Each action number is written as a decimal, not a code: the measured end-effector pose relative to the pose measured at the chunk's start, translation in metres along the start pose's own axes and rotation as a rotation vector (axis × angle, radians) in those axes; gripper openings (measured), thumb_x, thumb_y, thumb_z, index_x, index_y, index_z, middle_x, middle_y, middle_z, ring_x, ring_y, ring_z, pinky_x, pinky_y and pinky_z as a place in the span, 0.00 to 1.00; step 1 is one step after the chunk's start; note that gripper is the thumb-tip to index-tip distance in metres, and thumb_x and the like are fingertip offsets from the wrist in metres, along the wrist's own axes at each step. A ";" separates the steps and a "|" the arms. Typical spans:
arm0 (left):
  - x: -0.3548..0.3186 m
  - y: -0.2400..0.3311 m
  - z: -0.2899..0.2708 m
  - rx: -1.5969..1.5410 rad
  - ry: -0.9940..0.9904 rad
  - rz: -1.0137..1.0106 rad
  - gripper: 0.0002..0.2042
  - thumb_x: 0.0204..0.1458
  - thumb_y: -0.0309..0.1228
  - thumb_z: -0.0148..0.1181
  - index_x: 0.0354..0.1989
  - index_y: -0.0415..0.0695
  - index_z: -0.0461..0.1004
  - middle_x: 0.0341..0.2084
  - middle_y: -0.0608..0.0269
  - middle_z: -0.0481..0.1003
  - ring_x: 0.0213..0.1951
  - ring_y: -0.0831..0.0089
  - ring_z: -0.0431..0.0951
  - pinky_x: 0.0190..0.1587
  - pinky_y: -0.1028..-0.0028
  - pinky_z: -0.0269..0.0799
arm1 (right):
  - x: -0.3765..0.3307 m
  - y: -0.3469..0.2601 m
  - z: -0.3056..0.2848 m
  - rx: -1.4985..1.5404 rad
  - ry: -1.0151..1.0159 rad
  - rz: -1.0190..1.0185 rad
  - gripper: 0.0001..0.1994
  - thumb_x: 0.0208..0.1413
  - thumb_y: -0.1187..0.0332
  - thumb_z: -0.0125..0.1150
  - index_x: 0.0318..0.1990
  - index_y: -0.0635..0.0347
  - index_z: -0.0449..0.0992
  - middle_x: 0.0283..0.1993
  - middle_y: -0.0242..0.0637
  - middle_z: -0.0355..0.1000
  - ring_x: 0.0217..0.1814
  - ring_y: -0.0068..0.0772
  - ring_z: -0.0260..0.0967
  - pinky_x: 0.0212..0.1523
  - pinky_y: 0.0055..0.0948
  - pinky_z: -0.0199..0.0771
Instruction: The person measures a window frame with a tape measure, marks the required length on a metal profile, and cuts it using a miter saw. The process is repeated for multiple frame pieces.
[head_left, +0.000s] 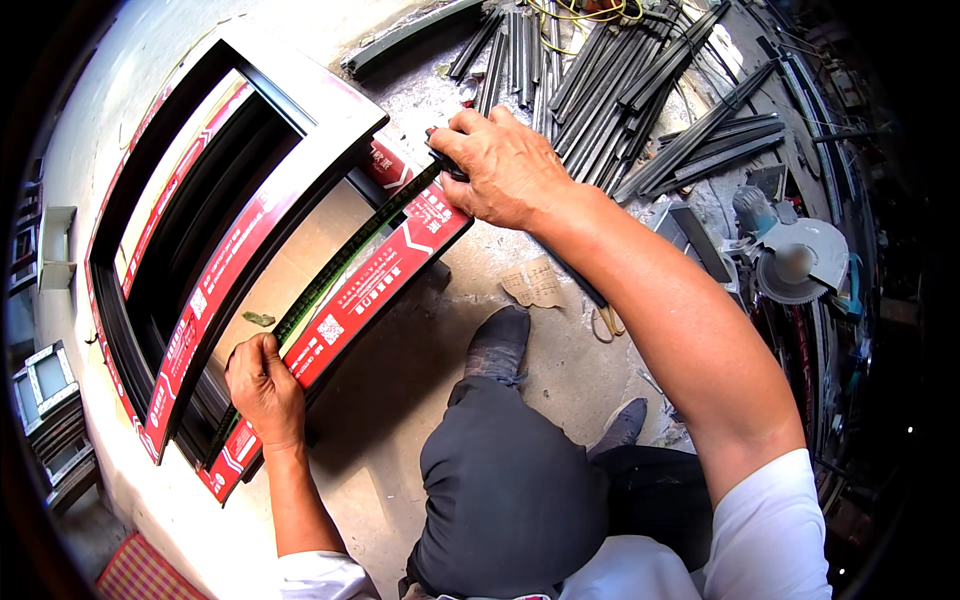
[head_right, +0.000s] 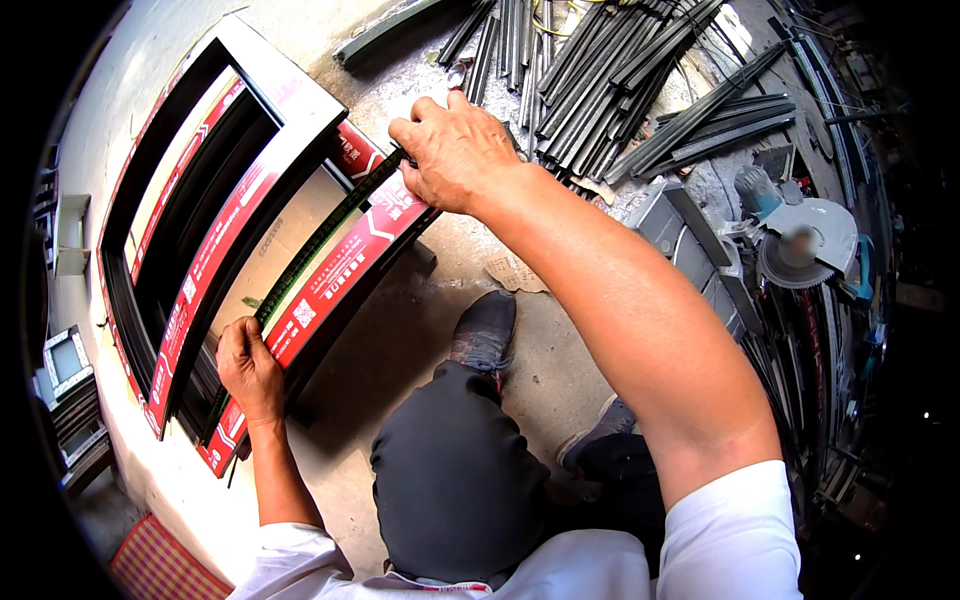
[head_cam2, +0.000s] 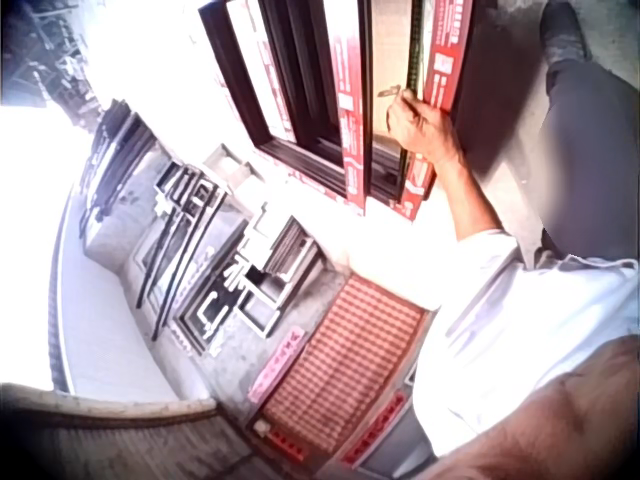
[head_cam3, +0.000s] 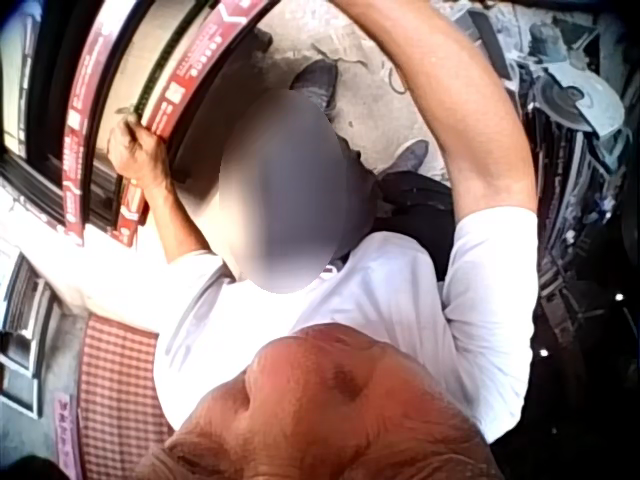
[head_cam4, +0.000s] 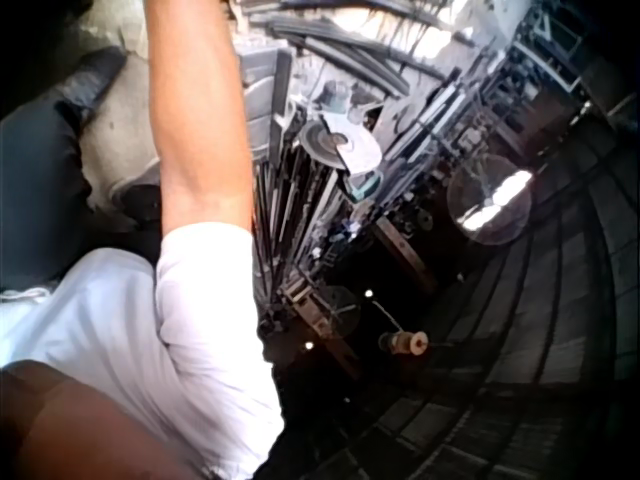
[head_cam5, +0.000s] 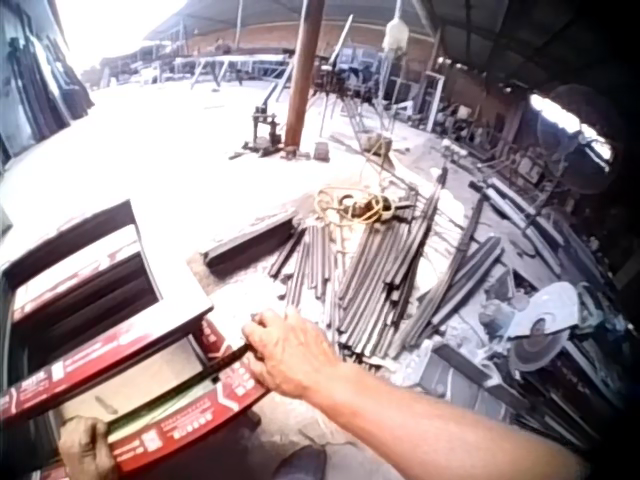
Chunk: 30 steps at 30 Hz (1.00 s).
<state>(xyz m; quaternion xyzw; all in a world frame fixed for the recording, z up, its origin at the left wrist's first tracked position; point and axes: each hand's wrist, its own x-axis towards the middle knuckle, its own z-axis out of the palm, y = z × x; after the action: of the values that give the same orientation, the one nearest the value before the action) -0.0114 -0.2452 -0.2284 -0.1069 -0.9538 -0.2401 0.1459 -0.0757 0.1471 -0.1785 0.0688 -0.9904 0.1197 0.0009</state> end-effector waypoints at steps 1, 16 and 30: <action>0.000 0.001 0.000 -0.006 0.001 -0.001 0.05 0.68 0.27 0.63 0.37 0.43 0.78 0.32 0.57 0.79 0.38 0.56 0.79 0.48 0.62 0.72 | -0.002 0.000 0.000 -0.005 0.007 0.002 0.20 0.63 0.54 0.70 0.59 0.48 0.80 0.61 0.39 0.74 0.64 0.53 0.72 0.62 0.50 0.81; 0.004 -0.016 0.002 0.056 0.040 0.185 0.04 0.69 0.26 0.61 0.40 0.41 0.78 0.33 0.56 0.77 0.38 0.54 0.78 0.46 0.59 0.72 | -0.051 -0.009 -0.023 0.038 0.148 0.072 0.18 0.58 0.59 0.71 0.54 0.51 0.82 0.56 0.41 0.75 0.59 0.53 0.72 0.56 0.51 0.82; -0.004 0.158 0.031 0.031 -0.296 0.755 0.02 0.67 0.28 0.63 0.40 0.44 0.78 0.36 0.60 0.81 0.42 0.57 0.80 0.62 0.55 0.73 | -0.340 0.081 -0.042 0.176 0.056 0.617 0.19 0.60 0.54 0.67 0.54 0.53 0.82 0.56 0.43 0.75 0.58 0.54 0.72 0.56 0.55 0.80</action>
<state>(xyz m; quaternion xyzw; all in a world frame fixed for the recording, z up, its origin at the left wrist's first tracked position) 0.0285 -0.0942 -0.1886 -0.4805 -0.8618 -0.1374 0.0867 0.2491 0.2807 -0.1627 -0.2382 -0.9500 0.2014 -0.0139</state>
